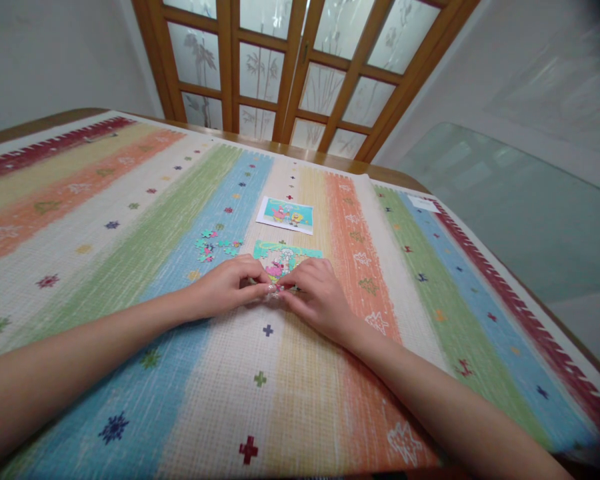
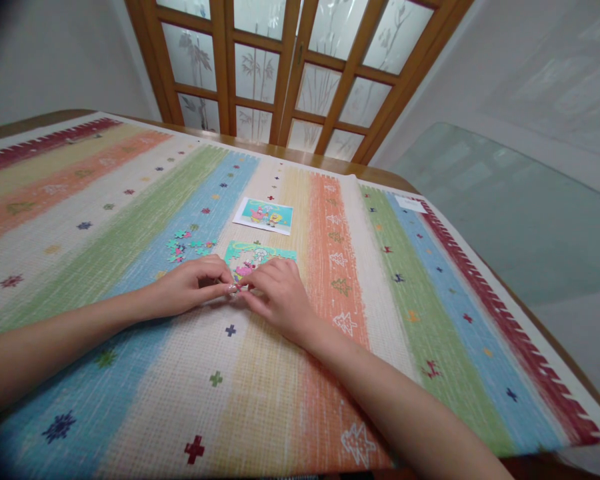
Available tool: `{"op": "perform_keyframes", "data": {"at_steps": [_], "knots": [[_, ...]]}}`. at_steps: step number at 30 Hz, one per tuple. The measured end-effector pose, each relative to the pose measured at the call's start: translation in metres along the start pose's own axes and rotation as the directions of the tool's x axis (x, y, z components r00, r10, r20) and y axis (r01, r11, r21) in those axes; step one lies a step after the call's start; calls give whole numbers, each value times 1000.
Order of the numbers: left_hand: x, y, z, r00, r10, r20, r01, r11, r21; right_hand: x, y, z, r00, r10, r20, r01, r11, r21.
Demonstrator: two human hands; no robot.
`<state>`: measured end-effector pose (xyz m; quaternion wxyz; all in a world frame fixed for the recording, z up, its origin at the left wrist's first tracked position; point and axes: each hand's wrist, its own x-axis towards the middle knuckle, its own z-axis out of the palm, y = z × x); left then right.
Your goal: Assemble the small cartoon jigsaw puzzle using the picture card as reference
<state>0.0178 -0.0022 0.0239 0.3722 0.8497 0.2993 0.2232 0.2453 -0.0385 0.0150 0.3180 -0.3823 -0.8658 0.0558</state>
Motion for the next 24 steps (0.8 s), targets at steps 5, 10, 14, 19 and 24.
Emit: {"op": "perform_keyframes", "data": {"at_steps": [5,10,14,19,24], "knots": [[4,-7,-10,994,-79,-73,84,994,74,0,3,2,1000,15,-5,-15,995,-103],[12,-18,-23,978,-110,-177,162,936,312,0,5,5,993,51,110,-21,965,-260],[24,-23,-17,984,-84,-158,151,862,484,1,4,5,985,51,168,0,957,-292],[38,-27,-9,989,-104,-109,148,806,573,0,3,6,983,36,177,19,953,-301],[40,-30,-11,990,-126,-61,136,771,623,-1,4,6,983,27,183,30,952,-304]]}}
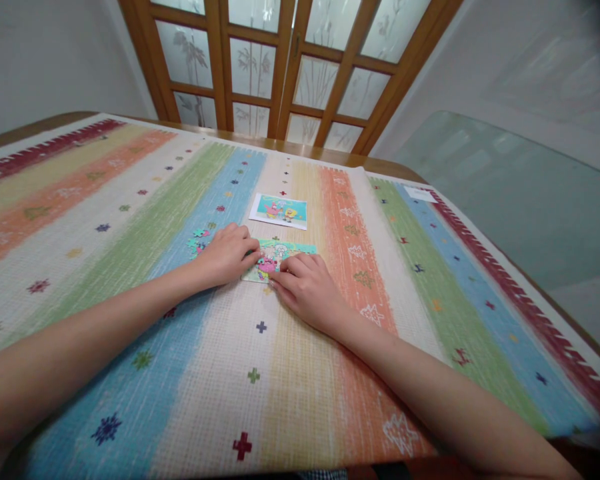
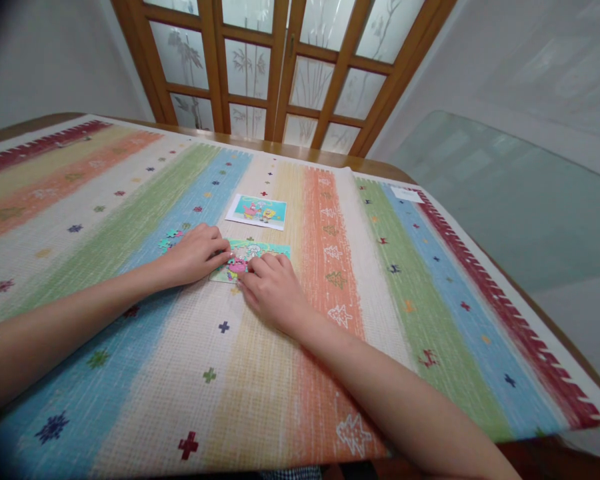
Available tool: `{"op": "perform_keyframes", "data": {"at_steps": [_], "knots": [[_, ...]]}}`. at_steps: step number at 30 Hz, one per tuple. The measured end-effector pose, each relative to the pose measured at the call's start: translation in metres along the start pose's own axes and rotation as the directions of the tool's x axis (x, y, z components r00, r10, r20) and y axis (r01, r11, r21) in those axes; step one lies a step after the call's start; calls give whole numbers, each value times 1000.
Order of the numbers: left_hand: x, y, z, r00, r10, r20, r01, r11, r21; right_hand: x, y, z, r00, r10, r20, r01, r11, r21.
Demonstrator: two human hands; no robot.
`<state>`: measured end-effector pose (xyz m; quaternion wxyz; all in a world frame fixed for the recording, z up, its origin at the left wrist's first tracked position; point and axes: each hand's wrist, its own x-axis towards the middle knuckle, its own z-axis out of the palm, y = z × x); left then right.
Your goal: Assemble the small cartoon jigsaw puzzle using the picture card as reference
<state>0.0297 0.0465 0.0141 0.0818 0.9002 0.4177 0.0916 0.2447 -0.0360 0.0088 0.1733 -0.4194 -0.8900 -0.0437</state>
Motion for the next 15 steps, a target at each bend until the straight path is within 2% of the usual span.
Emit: {"op": "perform_keyframes", "data": {"at_steps": [9,15], "knots": [[-1,0,-4,1000,22,2,-22,999,41,0,0,1,1000,-9,-16,9,1000,-8],[0,-2,-4,999,48,3,-48,999,-9,1,-1,0,1000,-6,-2,6,1000,-8]]}}
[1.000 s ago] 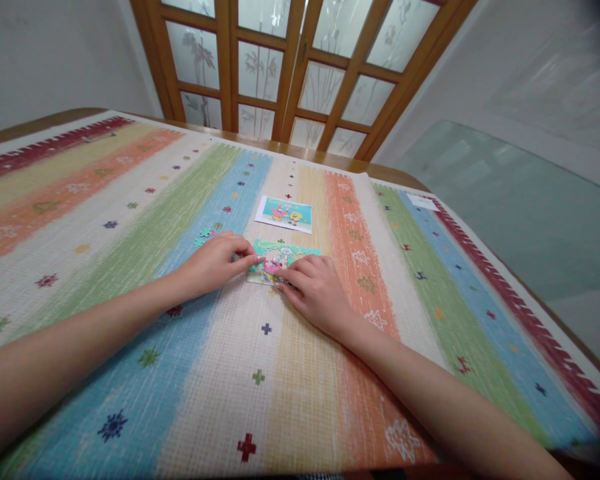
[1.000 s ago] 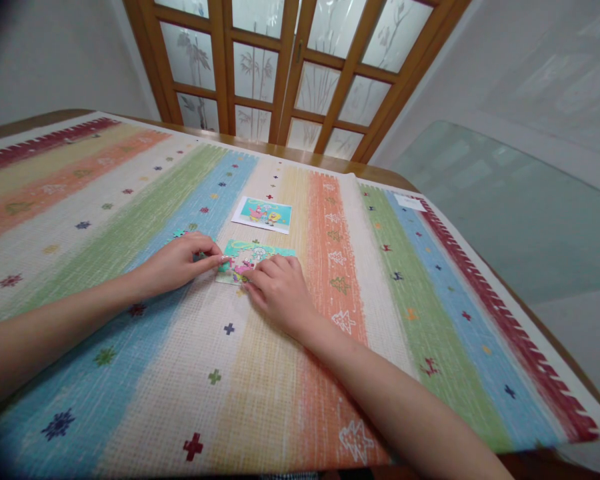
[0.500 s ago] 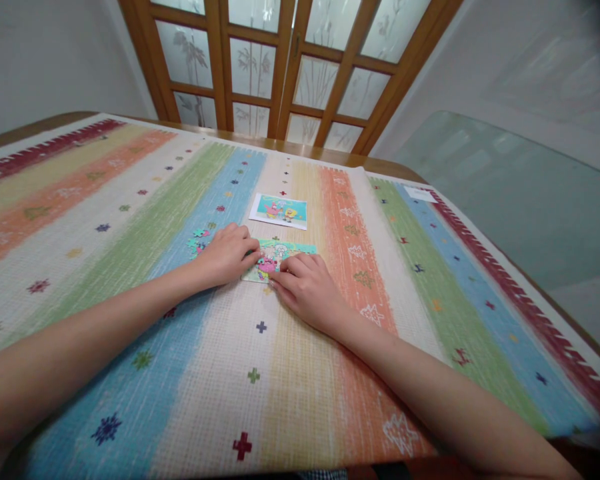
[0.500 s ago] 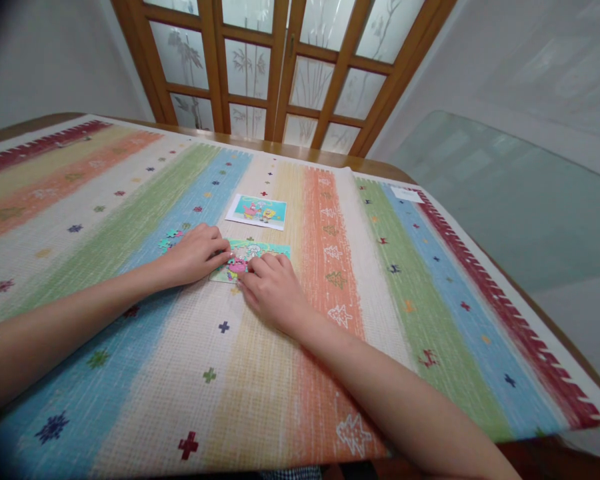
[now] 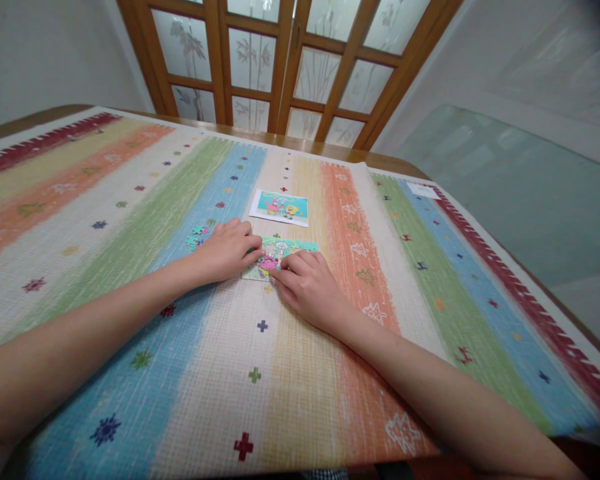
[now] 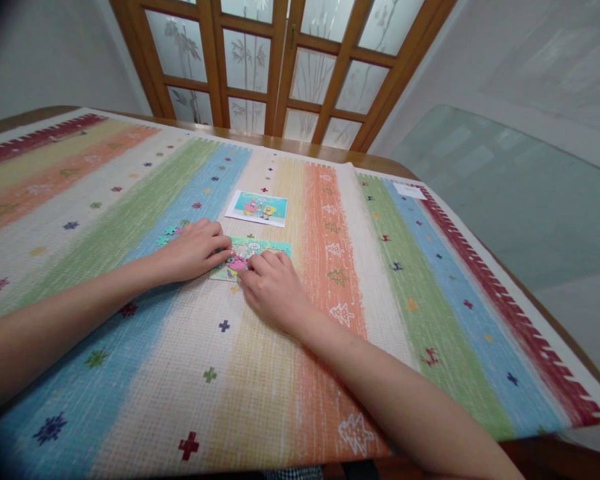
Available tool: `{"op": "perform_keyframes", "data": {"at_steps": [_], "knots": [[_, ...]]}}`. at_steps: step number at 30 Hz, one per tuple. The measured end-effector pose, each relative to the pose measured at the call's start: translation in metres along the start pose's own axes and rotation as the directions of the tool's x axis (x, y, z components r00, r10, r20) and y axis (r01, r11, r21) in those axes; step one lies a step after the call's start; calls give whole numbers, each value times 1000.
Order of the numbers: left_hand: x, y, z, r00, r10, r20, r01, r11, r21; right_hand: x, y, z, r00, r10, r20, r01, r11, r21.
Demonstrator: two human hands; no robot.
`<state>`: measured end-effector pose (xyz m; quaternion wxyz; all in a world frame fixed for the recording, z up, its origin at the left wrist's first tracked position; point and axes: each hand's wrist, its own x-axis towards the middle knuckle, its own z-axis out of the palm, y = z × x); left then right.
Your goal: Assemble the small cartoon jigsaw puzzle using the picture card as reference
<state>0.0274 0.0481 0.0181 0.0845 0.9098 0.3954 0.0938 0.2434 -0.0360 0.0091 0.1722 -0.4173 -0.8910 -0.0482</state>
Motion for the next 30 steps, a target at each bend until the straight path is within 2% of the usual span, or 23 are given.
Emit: {"op": "perform_keyframes", "data": {"at_steps": [8,15,22,30], "knots": [[2,-7,2,1000,-12,8,13,990,-139,1,0,-1,1000,4,-1,-4,1000,-3],[0,-12,-5,999,-27,-25,25,998,-58,1,1,1,1000,-4,-9,4,1000,3],[-3,-14,-8,999,-28,17,30,990,-138,0,0,1,1000,-2,-7,2,1000,-2],[-1,-8,-5,999,-38,28,41,995,-95,0,2,1,999,-32,-21,31,999,-38]]}}
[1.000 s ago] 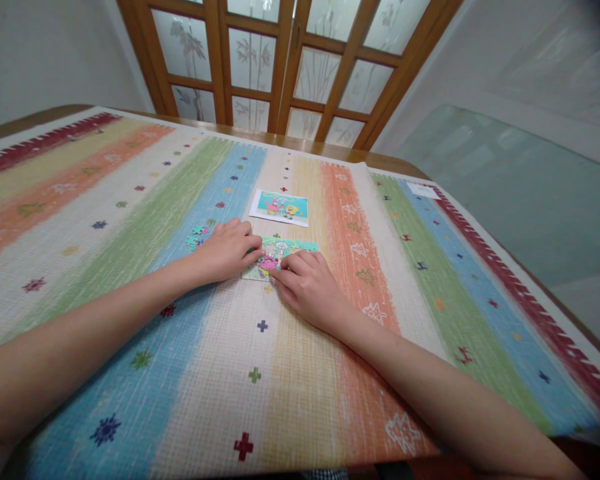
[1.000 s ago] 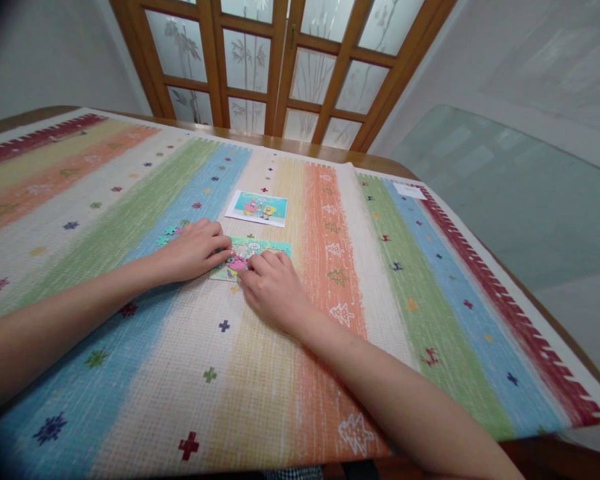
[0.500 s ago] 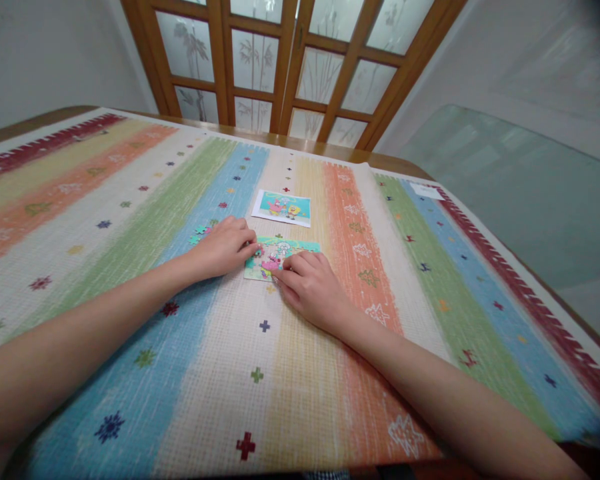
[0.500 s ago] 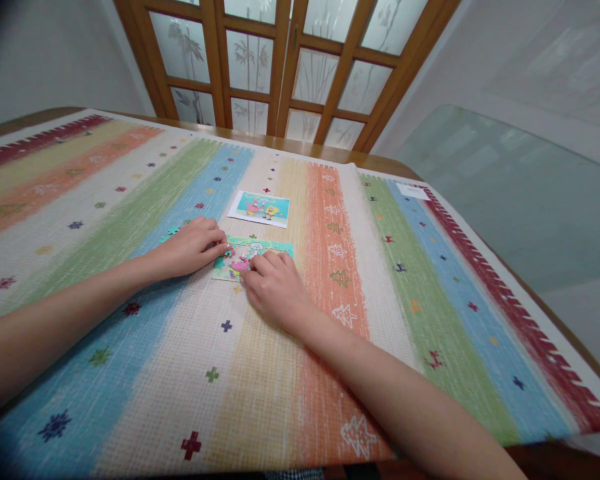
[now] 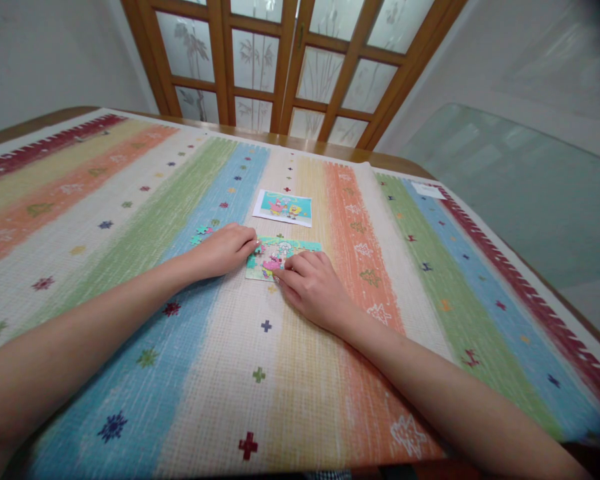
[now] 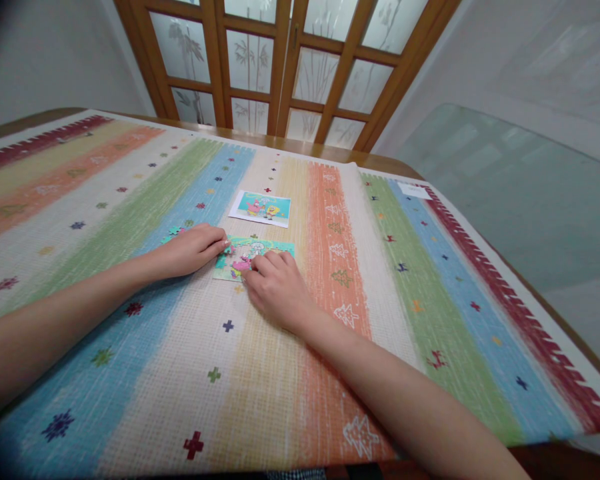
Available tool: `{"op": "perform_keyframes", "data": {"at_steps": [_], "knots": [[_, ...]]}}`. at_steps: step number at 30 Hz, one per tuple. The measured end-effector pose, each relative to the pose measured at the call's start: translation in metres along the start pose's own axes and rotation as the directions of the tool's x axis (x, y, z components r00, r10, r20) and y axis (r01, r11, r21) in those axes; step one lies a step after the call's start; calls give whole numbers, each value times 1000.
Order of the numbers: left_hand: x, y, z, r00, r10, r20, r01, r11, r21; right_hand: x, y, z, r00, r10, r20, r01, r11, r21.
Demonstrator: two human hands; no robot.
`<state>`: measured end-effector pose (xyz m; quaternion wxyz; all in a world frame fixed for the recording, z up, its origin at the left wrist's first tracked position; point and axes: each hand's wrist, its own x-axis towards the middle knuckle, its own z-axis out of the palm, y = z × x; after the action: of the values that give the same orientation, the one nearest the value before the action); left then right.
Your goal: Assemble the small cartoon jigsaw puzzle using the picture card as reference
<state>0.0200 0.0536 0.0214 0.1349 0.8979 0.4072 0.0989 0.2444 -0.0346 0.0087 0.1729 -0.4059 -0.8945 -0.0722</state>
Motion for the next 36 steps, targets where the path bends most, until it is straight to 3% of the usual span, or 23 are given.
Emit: {"op": "perform_keyframes", "data": {"at_steps": [14,19,23,28,36], "knots": [[6,-10,7,993,117,9,-117,988,104,-1,6,5,1000,2,-7,-2,999,43],[9,-15,-2,978,209,28,-210,975,73,0,5,5,1000,7,-1,-7,999,52],[19,-14,-21,944,302,134,-313,946,79,0,5,4,1000,2,-3,-2,999,41],[41,-9,-34,860,420,290,-475,867,152,1,3,2,1000,5,1,-5,999,36],[60,6,-37,833,395,386,-493,847,197,2,1,-1,1000,5,19,-5,1000,10]]}}
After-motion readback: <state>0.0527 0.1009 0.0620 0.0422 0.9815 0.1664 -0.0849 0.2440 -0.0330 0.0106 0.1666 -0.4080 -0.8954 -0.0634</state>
